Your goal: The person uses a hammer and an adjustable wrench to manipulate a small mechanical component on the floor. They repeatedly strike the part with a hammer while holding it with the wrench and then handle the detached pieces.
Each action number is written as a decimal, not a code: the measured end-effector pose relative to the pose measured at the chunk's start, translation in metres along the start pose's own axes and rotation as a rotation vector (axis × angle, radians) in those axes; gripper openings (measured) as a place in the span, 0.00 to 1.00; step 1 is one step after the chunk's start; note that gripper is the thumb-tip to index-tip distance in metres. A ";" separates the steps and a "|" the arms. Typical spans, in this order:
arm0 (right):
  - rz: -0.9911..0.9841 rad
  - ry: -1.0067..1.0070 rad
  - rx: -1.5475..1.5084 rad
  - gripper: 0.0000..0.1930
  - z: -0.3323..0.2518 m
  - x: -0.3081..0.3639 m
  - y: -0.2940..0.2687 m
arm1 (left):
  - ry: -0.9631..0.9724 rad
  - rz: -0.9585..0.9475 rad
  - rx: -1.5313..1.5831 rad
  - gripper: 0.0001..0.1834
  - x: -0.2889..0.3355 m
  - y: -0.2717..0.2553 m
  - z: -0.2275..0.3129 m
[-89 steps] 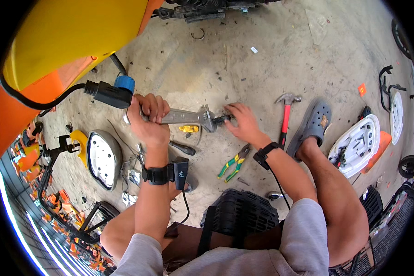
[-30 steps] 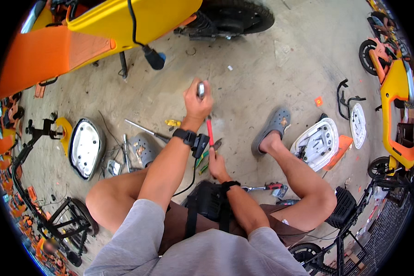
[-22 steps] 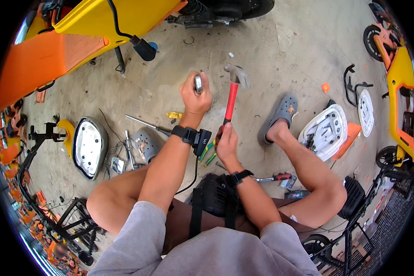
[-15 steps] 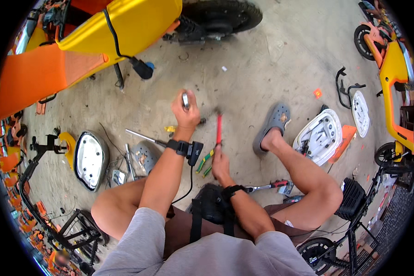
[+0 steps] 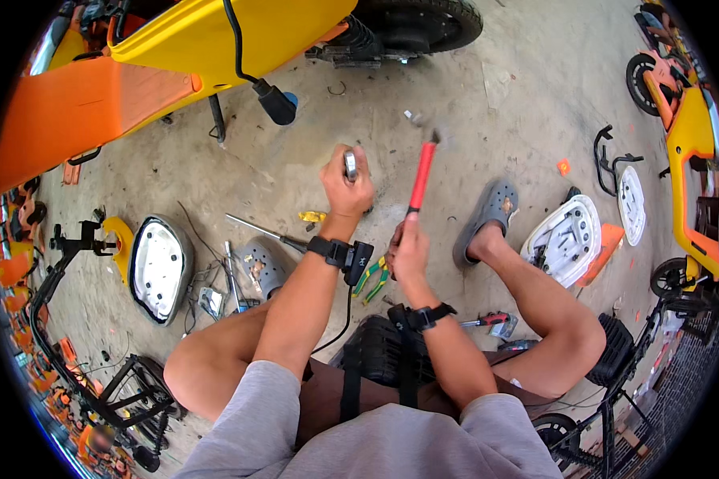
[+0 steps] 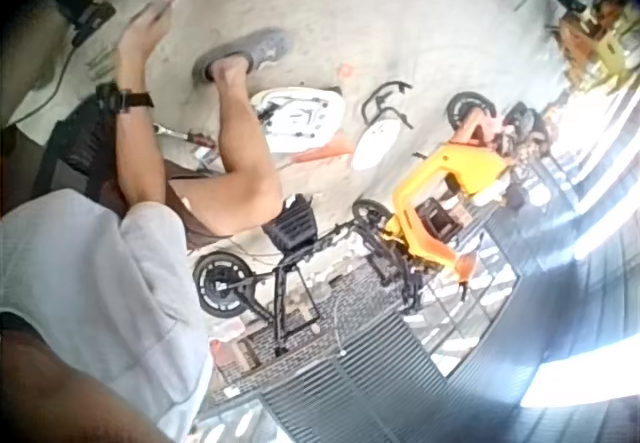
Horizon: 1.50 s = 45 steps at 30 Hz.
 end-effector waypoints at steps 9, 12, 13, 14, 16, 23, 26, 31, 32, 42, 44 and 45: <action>-0.119 0.308 0.490 0.35 0.155 0.020 -0.009 | -0.103 0.087 0.055 0.16 -0.016 -0.015 -0.043; -0.038 0.018 0.308 0.32 0.073 0.019 -0.009 | -0.093 0.068 0.013 0.16 -0.004 -0.015 -0.022; -0.041 -0.063 0.200 0.32 0.041 0.010 -0.001 | -0.046 0.080 -0.001 0.16 -0.009 -0.015 -0.018; -0.047 -0.079 0.044 0.31 0.022 0.007 0.007 | -0.009 0.084 -0.021 0.16 -0.008 -0.016 -0.019; -0.034 -0.094 -0.260 0.31 0.002 0.011 0.010 | -0.025 0.076 -0.018 0.15 -0.009 -0.012 -0.018; 0.016 0.112 0.371 0.35 0.081 0.008 -0.002 | 0.009 0.111 -0.052 0.15 -0.006 -0.012 -0.014; -0.027 0.017 -0.104 0.35 0.020 0.007 0.003 | -0.022 0.130 -0.038 0.16 -0.005 -0.019 -0.019; 0.071 0.133 0.379 0.31 0.173 0.010 -0.033 | -0.066 0.105 0.030 0.17 -0.014 0.000 -0.009; 0.069 0.368 0.227 0.31 0.158 0.017 -0.026 | -0.019 0.138 0.003 0.17 -0.014 -0.017 -0.020; 0.139 -0.159 0.479 0.32 0.126 0.017 -0.010 | -0.104 0.095 -0.001 0.17 -0.006 -0.008 -0.023; 0.098 -0.066 0.526 0.33 0.156 0.037 -0.008 | -0.117 0.143 0.020 0.17 -0.014 -0.019 -0.027; -0.040 0.371 0.464 0.34 0.161 0.040 -0.005 | -0.080 0.169 -0.003 0.16 -0.024 -0.023 -0.026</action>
Point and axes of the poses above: each hand's wrist, its own x-axis away from the middle knuckle, its own y-axis out of the palm, z = x × y, the point moved 6 cm from there along -x, towards the middle knuckle, and after that the axes turned 3 degrees about z, right-handed, at the moved point
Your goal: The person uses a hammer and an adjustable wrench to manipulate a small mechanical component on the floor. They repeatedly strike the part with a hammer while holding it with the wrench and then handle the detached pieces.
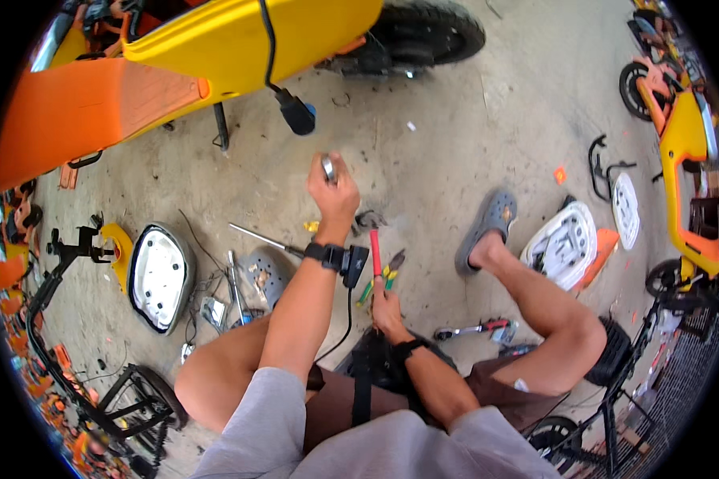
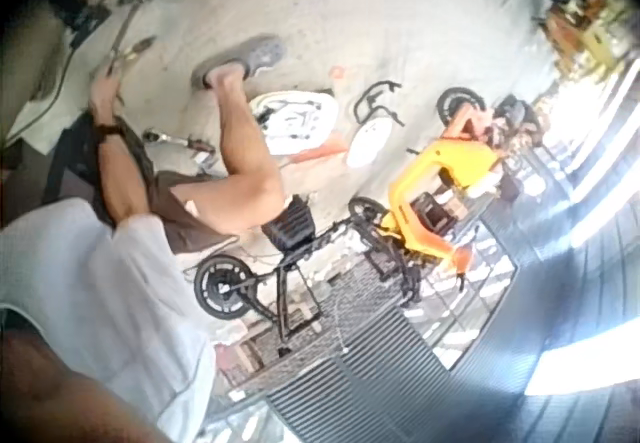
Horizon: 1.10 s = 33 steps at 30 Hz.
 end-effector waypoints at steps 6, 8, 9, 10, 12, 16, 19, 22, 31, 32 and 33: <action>-0.003 -0.476 -0.595 0.34 -0.122 0.032 -0.043 | -0.129 0.044 0.008 0.14 0.008 -0.023 -0.020; 0.083 -0.487 -0.434 0.34 -0.095 0.026 -0.035 | -0.031 -0.003 -0.030 0.14 0.012 -0.021 -0.005; 0.230 -0.473 -0.147 0.35 -0.054 0.013 -0.025 | 0.016 -0.025 -0.059 0.14 0.021 -0.018 -0.006; 0.222 -0.309 -0.059 0.35 -0.028 -0.009 -0.023 | 0.094 -0.024 -0.069 0.15 0.014 -0.006 -0.006; 0.115 0.046 -0.128 0.37 -0.006 -0.023 -0.026 | 0.077 -0.021 0.006 0.16 0.008 0.000 0.005; 0.168 -0.269 -0.487 0.33 -0.104 0.014 -0.078 | 0.044 -0.039 0.031 0.17 0.000 0.002 0.009; 0.038 -0.518 -0.675 0.31 -0.180 0.066 -0.089 | 0.011 -0.067 0.012 0.18 0.016 -0.009 0.008; 0.059 -0.651 -0.623 0.32 -0.182 0.070 -0.077 | -0.005 -0.028 0.012 0.18 0.015 -0.011 0.006; 0.171 -0.220 -0.098 0.33 -0.067 0.000 -0.051 | -0.025 -0.063 0.059 0.17 0.014 -0.010 -0.006; 0.243 -0.352 -0.076 0.33 -0.081 0.000 -0.064 | -0.012 -0.067 0.066 0.17 0.014 -0.007 -0.005; 0.152 -0.401 -0.205 0.33 -0.106 0.016 -0.070 | -0.010 -0.059 0.059 0.17 0.014 -0.013 -0.007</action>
Point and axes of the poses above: each hand's wrist, its own x-axis away from the middle knuckle, its own y-axis out of the palm, z = x × y, the point moved 6 cm from there along -x, towards the middle knuckle, and after that the axes turned 3 degrees about z, right-handed, at the moved point
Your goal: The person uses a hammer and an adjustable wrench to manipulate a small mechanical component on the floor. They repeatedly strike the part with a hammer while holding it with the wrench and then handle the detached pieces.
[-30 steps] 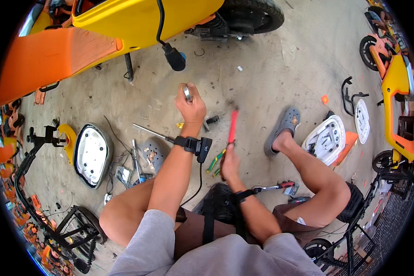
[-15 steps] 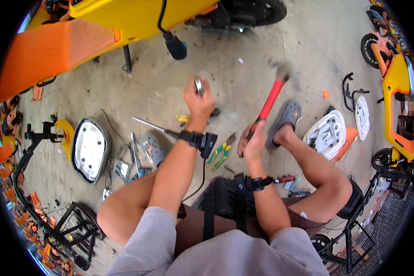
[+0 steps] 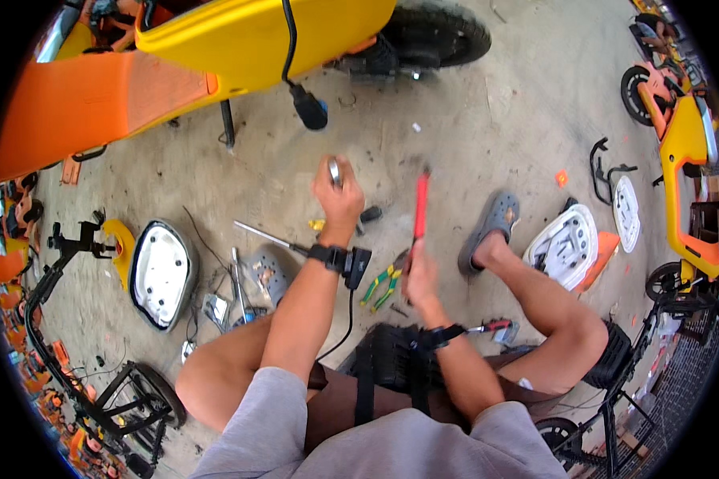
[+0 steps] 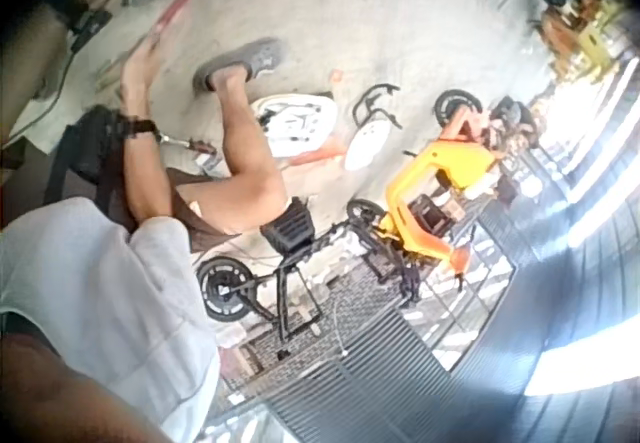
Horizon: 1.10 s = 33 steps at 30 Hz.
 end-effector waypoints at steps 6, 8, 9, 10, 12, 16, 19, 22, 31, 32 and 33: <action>-0.035 -0.136 -0.030 0.34 0.019 0.002 0.020 | 0.021 0.021 -0.036 0.17 -0.005 0.005 0.015; 0.004 0.009 0.182 0.33 0.081 -0.008 0.029 | 0.001 0.017 0.001 0.17 -0.002 0.012 0.011; -0.038 0.146 0.162 0.33 0.087 -0.007 0.035 | 0.001 0.021 0.013 0.17 -0.006 0.005 0.006; -0.070 0.294 0.147 0.33 0.090 0.001 0.036 | -0.032 0.015 -0.016 0.18 -0.002 0.001 0.005; -0.058 0.298 0.079 0.33 0.065 0.003 0.025 | 0.022 -0.003 -0.051 0.18 0.002 0.002 0.008; -0.054 -0.011 -0.314 0.31 -0.066 0.018 0.008 | -0.030 0.060 -0.038 0.17 -0.002 -0.011 -0.006; -0.041 -0.178 -0.576 0.30 -0.064 0.022 0.017 | -0.011 0.024 -0.037 0.17 -0.003 -0.010 0.005; 0.212 -0.353 0.195 0.33 0.082 0.000 0.031 | -0.068 0.005 0.018 0.16 0.007 0.009 0.003; -0.042 -0.117 -0.462 0.31 -0.138 0.020 -0.008 | -0.055 0.020 0.021 0.14 0.008 -0.025 -0.019; -0.134 -0.208 -0.533 0.31 -0.146 0.023 -0.005 | -0.053 0.033 0.023 0.14 0.005 -0.029 -0.019; -0.227 -0.292 -0.602 0.31 -0.147 0.025 -0.001 | -0.056 0.047 0.021 0.14 0.004 -0.032 -0.018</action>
Point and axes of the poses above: each hand's wrist, its own x-axis away from the middle knuckle, its own y-axis out of the palm, z = x × y, the point moved 6 cm from there along -x, towards the middle knuckle, and after that the axes turned 3 degrees about z, right-handed, at the moved point
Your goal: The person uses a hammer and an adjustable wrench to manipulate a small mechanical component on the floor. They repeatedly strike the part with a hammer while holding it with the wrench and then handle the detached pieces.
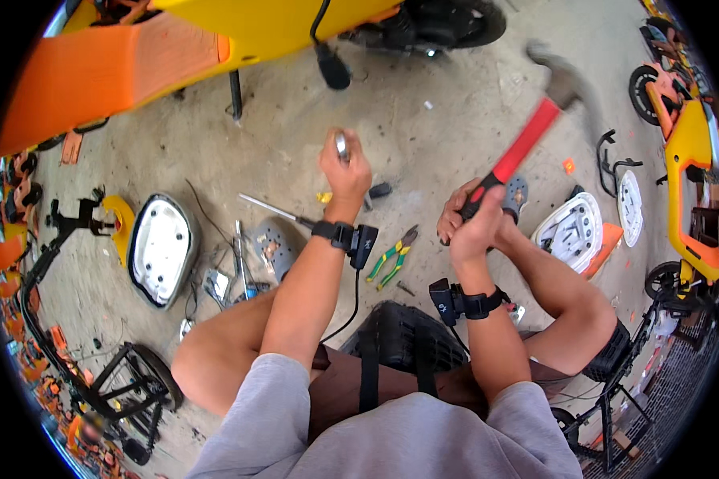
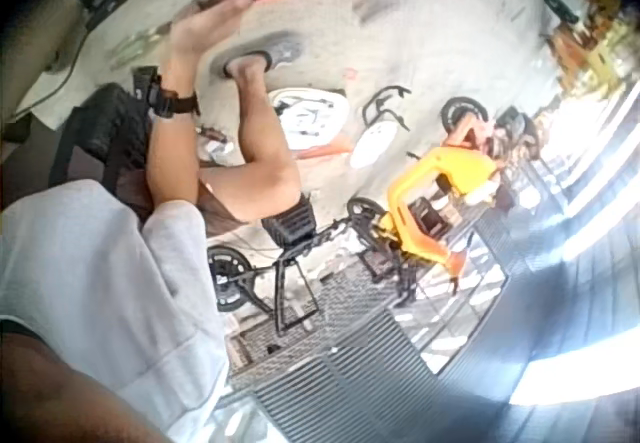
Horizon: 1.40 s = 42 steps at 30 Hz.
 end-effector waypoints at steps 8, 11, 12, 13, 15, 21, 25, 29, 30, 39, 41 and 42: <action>0.168 0.534 0.895 0.38 0.191 0.038 -0.091 | -0.057 -0.033 0.037 0.18 0.009 0.008 0.003; 0.215 0.224 0.836 0.36 0.098 0.002 -0.065 | -0.056 0.019 0.007 0.18 0.000 -0.002 0.003; 0.183 0.103 0.734 0.35 0.058 -0.004 -0.046 | -0.079 0.006 0.010 0.18 -0.001 -0.002 0.004; 0.151 -0.004 0.632 0.33 0.014 -0.003 -0.024 | -0.110 -0.010 0.007 0.18 -0.001 -0.004 0.001; 0.065 0.006 0.344 0.33 -0.044 0.006 0.021 | -0.142 -0.018 0.000 0.18 0.000 -0.020 -0.006; -0.138 -0.224 0.197 0.29 0.066 0.031 -0.023 | -0.181 -0.035 0.096 0.15 0.014 -0.031 0.007; 0.065 0.627 1.095 0.39 0.210 0.099 -0.100 | -0.190 0.036 0.104 0.13 0.017 -0.043 -0.016; 0.220 0.329 1.041 0.40 0.104 0.019 -0.099 | -0.176 -0.050 0.054 0.15 0.010 -0.018 -0.001; 0.203 0.190 1.062 0.39 0.077 0.008 -0.092 | -0.151 -0.005 0.023 0.15 0.016 -0.029 0.007; -0.664 -0.416 -0.180 0.27 -0.097 0.013 0.080 | -0.222 -0.012 -0.055 0.15 0.012 -0.048 0.009; -0.267 -0.265 0.189 0.25 0.048 0.029 -0.005 | -0.203 0.044 -0.106 0.14 0.002 -0.056 0.030; -0.117 -0.116 0.553 0.27 0.117 0.055 -0.045 | -0.185 0.058 -0.109 0.14 -0.006 -0.053 0.032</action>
Point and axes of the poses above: each hand's wrist, its own x-axis away from the middle knuckle, its own y-axis out of the palm, z = x × y, the point moved 6 cm from there along -x, towards the middle knuckle, and after that the axes turned 3 degrees about z, right-handed, at the moved point
